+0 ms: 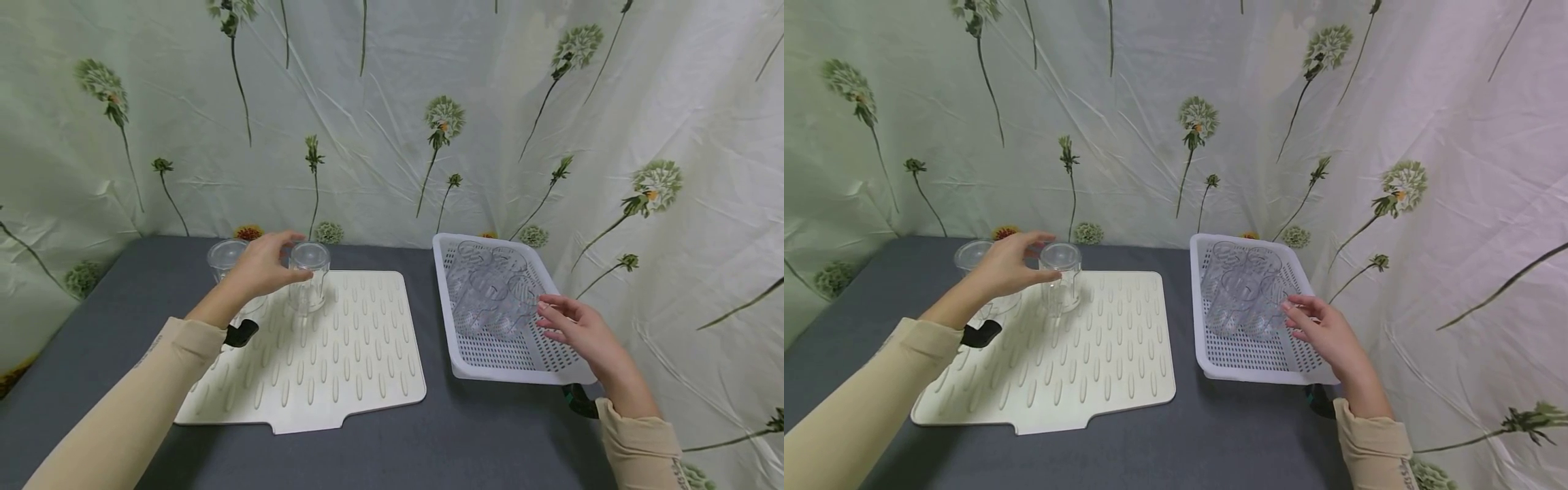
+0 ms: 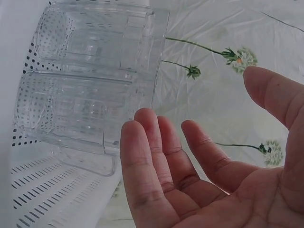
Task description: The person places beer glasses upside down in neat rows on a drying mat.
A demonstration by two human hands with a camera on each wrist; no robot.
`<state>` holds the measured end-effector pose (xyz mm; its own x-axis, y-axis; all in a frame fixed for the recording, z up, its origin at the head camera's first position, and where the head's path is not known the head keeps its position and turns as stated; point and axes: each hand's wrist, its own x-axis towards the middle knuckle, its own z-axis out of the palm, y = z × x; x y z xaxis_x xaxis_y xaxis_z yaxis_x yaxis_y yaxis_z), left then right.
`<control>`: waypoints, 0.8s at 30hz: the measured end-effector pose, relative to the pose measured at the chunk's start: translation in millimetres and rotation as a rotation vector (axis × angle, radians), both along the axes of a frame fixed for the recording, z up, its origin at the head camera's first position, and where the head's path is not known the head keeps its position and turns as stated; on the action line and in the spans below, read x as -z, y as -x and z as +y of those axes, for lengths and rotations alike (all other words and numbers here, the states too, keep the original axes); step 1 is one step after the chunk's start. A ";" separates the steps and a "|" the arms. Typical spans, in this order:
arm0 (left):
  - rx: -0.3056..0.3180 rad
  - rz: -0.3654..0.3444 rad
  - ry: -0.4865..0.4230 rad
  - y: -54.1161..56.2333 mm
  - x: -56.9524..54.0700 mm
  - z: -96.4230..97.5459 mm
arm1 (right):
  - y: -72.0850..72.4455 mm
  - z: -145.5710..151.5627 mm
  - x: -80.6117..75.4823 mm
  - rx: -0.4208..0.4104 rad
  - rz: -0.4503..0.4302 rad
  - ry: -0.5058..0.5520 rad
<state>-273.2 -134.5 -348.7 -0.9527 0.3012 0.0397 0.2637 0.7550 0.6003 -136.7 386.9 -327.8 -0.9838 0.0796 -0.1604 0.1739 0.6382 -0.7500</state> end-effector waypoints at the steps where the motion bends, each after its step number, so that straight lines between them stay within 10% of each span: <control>1: 0.001 0.006 0.008 -1.1 -0.8 -0.7 | 0.1 0.3 -0.1 0.001 0.002 -0.006; 24: 0.000 0.131 0.010 -32.5 -10.0 -13.9 | 9.2 11.0 -1.0 0.048 -0.008 -0.095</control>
<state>-240.6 -148.4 -338.7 -0.9395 0.3023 0.1610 0.3395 0.7606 0.5533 -145.9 397.8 -326.9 -0.9772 0.1415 -0.1582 0.2118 0.6971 -0.6850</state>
